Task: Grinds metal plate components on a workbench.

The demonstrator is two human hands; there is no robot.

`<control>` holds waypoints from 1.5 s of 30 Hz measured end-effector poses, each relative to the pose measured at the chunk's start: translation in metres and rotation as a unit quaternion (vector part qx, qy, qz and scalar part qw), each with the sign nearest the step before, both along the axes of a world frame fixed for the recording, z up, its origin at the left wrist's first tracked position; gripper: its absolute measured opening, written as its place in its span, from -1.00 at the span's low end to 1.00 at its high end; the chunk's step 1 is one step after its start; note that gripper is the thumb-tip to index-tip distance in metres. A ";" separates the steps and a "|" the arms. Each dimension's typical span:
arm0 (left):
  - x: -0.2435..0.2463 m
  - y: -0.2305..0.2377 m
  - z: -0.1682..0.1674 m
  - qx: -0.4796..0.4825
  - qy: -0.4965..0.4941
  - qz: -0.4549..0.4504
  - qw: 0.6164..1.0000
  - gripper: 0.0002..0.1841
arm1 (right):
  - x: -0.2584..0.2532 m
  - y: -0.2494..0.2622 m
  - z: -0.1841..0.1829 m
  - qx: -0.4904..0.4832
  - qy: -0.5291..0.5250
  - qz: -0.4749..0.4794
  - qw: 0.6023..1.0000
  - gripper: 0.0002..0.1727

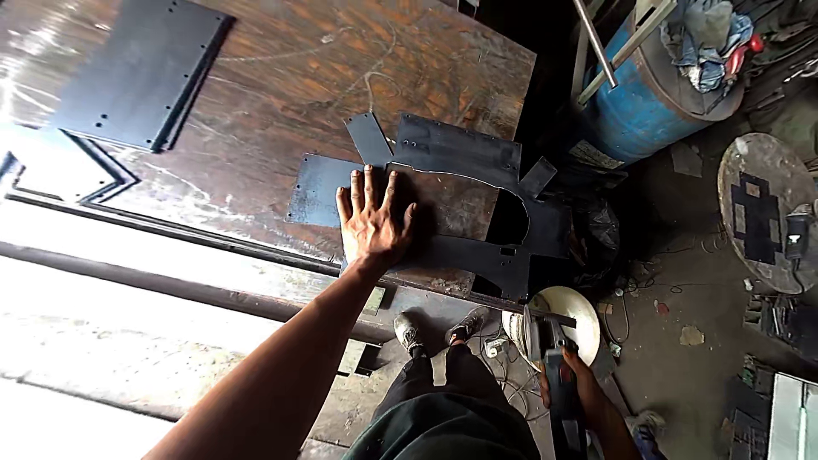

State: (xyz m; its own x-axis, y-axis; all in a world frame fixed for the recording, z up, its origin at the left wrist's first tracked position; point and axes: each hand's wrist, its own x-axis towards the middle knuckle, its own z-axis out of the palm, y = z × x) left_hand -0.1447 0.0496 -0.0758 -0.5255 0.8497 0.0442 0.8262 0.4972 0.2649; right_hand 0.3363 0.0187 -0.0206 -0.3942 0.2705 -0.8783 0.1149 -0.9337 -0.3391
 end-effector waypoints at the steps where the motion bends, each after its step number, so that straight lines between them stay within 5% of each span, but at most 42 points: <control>1: 0.001 0.000 -0.001 -0.002 -0.002 0.001 1.000 -0.16 | 0.009 -0.010 0.001 -0.007 0.012 -0.009 1.000 -0.13; 5: 0.001 -0.001 -0.002 0.000 0.003 -0.002 1.000 -0.16 | 0.015 -0.013 0.006 0.020 0.051 -0.040 0.998 0.00; 14: 0.000 0.000 -0.002 0.001 0.006 0.003 1.000 -0.16 | -0.024 0.057 -0.016 0.032 0.067 -0.013 0.997 -0.06; 25: 0.001 0.000 -0.001 -0.001 0.012 -0.002 1.000 -0.14 | -0.024 -0.030 -0.003 0.025 0.023 -0.018 0.999 -0.30; 29: 0.002 0.001 -0.001 0.007 0.008 -0.006 1.000 -0.15 | -0.010 -0.066 -0.006 0.025 0.033 -0.009 0.999 -0.08; 35: 0.003 0.001 0.001 0.008 0.003 -0.007 1.000 -0.14 | 0.010 -0.038 0.024 0.140 -0.120 -0.008 0.983 -0.28; 37: 0.004 0.000 0.002 0.009 -0.001 -0.007 1.000 -0.12 | 0.015 -0.009 0.037 0.274 -0.220 0.087 0.932 -0.31; 39: 0.003 0.001 0.003 0.009 0.000 -0.009 1.000 -0.11 | 0.019 0.024 0.049 0.393 -0.361 0.245 0.810 -0.15; 42: 0.002 0.001 0.001 0.008 0.004 -0.008 1.000 -0.10 | 0.002 0.072 0.070 0.424 -0.497 0.429 0.624 0.10; 45: 0.001 -0.001 0.000 0.011 0.004 -0.008 1.000 -0.10 | -0.016 0.105 0.076 0.452 -0.521 0.515 0.509 0.14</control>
